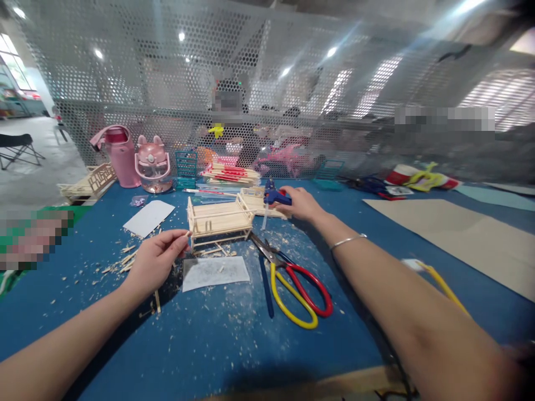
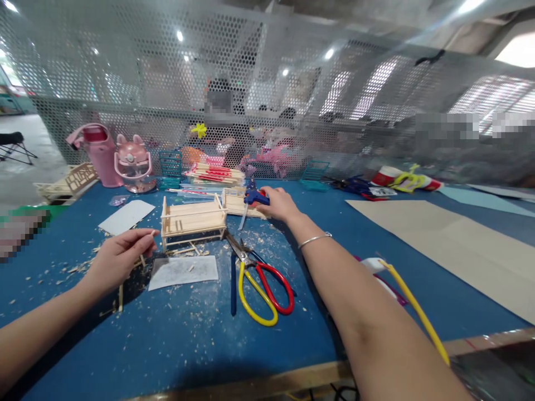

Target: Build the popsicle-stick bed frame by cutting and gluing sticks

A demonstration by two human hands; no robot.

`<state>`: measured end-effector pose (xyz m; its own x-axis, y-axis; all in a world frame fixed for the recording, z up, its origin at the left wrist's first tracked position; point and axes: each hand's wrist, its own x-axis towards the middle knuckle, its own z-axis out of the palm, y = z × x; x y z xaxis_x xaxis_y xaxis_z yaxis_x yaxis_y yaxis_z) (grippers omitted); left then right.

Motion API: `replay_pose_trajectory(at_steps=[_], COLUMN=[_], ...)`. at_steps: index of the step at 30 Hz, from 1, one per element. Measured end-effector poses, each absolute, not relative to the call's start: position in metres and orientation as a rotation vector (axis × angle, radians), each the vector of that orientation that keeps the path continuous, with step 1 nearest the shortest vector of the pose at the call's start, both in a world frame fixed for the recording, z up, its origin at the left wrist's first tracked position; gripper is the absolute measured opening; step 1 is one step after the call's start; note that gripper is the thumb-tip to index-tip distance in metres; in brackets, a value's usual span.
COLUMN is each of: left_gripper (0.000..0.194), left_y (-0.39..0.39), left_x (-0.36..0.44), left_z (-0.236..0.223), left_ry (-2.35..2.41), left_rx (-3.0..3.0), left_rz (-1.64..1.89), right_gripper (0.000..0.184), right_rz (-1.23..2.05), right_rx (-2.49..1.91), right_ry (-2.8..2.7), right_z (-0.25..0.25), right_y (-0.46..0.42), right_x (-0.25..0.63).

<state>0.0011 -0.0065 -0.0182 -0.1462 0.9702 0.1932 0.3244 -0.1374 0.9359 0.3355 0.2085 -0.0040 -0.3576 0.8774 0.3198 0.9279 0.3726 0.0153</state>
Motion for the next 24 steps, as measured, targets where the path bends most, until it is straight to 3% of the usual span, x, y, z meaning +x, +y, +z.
replay_pose_trajectory(at_steps=[4,9,13,17,24], left_gripper=[0.03,0.026,0.024,0.032,0.048], left_y=[-0.007,-0.01,-0.015,-0.018,-0.01], left_x=[0.001,0.001,0.005,0.011,0.014], left_z=[-0.019,-0.021,-0.019,-0.012,0.0], left_ry=[1.485,1.522,1.57,1.553,1.459], left_rx=[1.547,1.728,1.91,2.093,2.391], left_rz=[1.266,1.226,1.204,1.157,1.07], right_gripper=[0.057,0.074,0.023,0.019,0.017], right_rz=[-0.21,-0.226,-0.148,-0.01,0.071], right_rx=[-1.674,-1.603,-1.027,-0.51,-0.43], right_ry=[-2.366,-2.213,-2.17,-2.559,-2.508], right_z=[-0.005,0.025,0.049,0.046,0.027], right_y=[0.204,0.172,0.102,0.046,0.049], right_x=[0.337,0.312,0.261,0.217,0.206])
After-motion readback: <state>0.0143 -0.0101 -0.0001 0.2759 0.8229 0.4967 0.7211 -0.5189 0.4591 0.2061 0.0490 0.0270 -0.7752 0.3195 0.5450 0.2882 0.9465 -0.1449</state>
